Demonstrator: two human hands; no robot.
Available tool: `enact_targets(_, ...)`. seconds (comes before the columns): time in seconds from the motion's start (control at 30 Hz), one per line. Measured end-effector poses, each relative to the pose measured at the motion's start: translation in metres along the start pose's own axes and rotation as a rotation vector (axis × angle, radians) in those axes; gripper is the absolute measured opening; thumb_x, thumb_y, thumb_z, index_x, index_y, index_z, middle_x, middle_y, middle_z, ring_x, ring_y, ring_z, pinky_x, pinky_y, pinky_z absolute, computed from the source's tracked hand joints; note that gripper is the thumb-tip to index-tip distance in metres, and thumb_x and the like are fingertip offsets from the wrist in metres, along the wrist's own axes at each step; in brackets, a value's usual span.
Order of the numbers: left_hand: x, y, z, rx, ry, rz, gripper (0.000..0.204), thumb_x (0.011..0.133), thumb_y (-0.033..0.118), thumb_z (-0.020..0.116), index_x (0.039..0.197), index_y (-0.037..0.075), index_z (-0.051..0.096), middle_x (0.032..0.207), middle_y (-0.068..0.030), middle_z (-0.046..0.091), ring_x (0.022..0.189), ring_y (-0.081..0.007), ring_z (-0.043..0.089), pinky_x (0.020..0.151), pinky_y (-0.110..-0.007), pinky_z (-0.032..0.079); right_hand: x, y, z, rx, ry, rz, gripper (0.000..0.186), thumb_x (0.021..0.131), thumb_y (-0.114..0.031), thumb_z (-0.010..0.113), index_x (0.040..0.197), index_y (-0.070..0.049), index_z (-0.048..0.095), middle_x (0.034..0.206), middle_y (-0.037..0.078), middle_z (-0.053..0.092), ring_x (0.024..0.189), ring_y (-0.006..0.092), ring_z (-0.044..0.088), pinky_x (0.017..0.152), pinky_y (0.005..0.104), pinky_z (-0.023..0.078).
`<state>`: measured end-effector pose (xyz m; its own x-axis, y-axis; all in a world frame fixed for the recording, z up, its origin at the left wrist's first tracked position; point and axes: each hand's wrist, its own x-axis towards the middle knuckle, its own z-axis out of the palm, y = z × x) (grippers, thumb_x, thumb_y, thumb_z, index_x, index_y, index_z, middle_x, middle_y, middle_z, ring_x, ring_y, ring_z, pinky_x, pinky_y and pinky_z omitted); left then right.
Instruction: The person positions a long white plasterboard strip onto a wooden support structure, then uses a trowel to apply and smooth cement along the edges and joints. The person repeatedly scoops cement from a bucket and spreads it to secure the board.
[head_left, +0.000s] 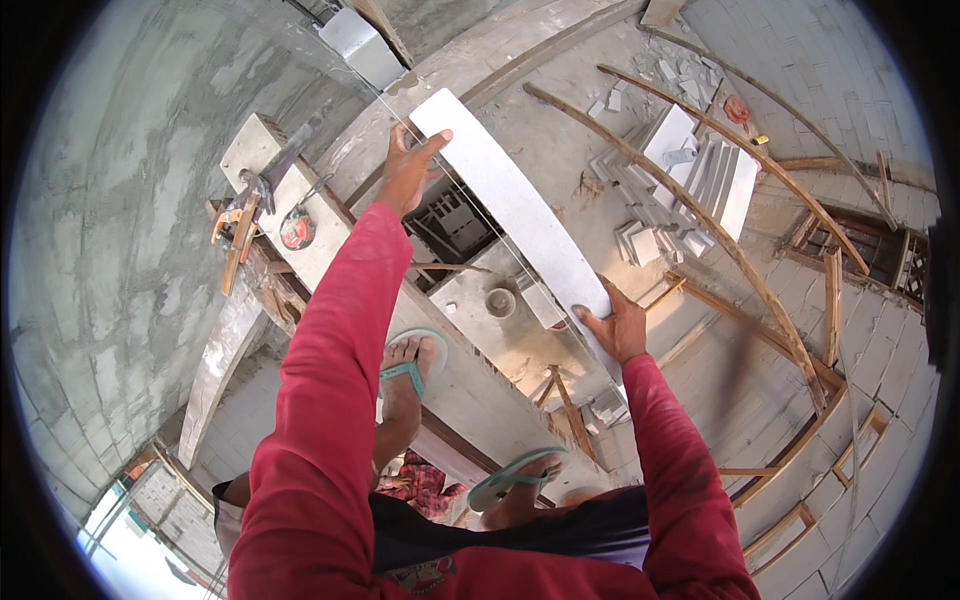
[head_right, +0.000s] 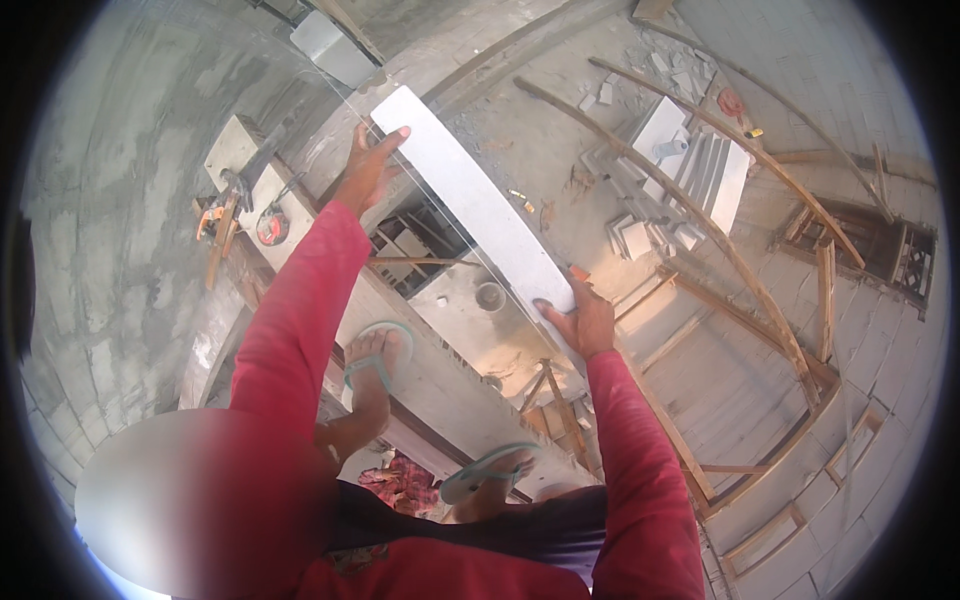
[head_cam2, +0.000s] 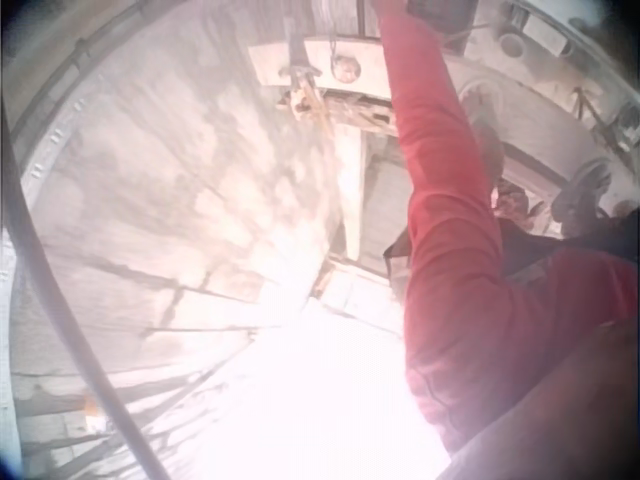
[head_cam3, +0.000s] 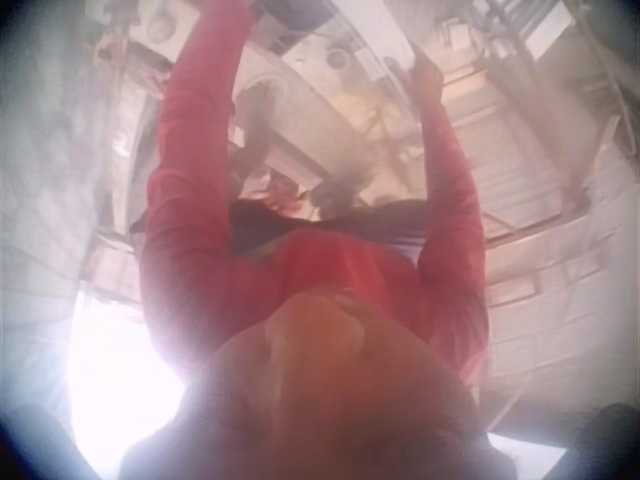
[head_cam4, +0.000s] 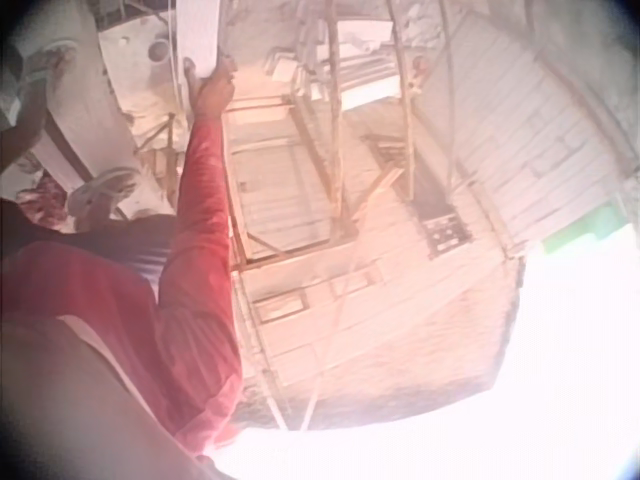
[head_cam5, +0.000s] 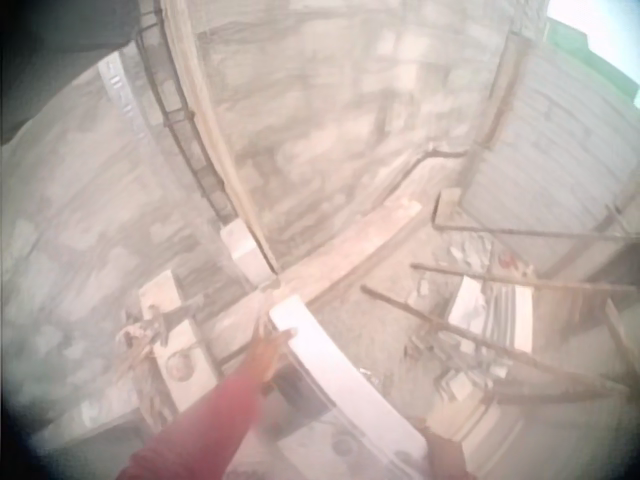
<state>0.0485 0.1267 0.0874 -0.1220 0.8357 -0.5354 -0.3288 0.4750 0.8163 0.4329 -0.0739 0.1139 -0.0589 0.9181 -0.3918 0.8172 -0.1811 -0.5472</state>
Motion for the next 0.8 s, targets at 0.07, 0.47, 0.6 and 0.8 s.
enact_targets(0.07, -0.001, 0.001, 0.000, 0.001, 0.012, 0.001, 0.092, 0.087, 0.019, 0.089, 0.155, 0.015, 0.027, 0.148, -0.0172, 0.049, 0.137, -0.0318, 0.054, 0.105, -0.060, 0.054, 0.000, 0.000, 0.000, -0.034, -0.004, 0.000, 0.077, 0.082, -0.060, 0.083, 0.141, -0.014, 0.065, 0.106, 0.020, 0.078, 0.095, 0.0378, 0.076, 0.084, 0.0458, 0.060)
enact_targets(0.47, 0.004, -0.010, -0.012, 0.007, -0.085, 0.025, 0.110, 0.085, 0.026, 0.091, 0.164, 0.012, 0.015, 0.162, -0.0192, 0.035, 0.146, -0.0352, 0.046, 0.111, -0.060, 0.051, 0.001, 0.006, 0.004, -0.051, -0.057, 0.048, 0.076, 0.084, -0.060, 0.082, 0.141, -0.012, 0.064, 0.103, 0.021, 0.078, 0.091, 0.0381, 0.076, 0.082, 0.0458, 0.059)
enact_targets(0.6, 0.006, -0.016, -0.019, 0.026, -0.077, 0.039, 0.114, 0.085, 0.027, 0.091, 0.166, 0.011, 0.012, 0.168, -0.0204, 0.026, 0.149, -0.0371, 0.042, 0.113, -0.059, 0.050, 0.000, 0.003, 0.008, 0.042, -0.007, -0.017, 0.072, 0.086, -0.049, 0.083, 0.145, -0.013, 0.062, 0.110, 0.023, 0.077, 0.098, 0.0384, 0.077, 0.087, 0.0452, 0.059)
enact_targets(0.8, 0.013, -0.024, -0.024, -0.003, -0.112, 0.068, 0.113, 0.087, 0.026, 0.090, 0.166, 0.010, 0.012, 0.171, -0.0202, 0.023, 0.146, -0.0368, 0.046, 0.112, -0.058, 0.052, -0.001, -0.002, 0.007, 0.041, -0.058, 0.082, 0.073, 0.086, -0.049, 0.084, 0.146, -0.014, 0.061, 0.111, 0.021, 0.078, 0.101, 0.0368, 0.076, 0.089, 0.0432, 0.058)
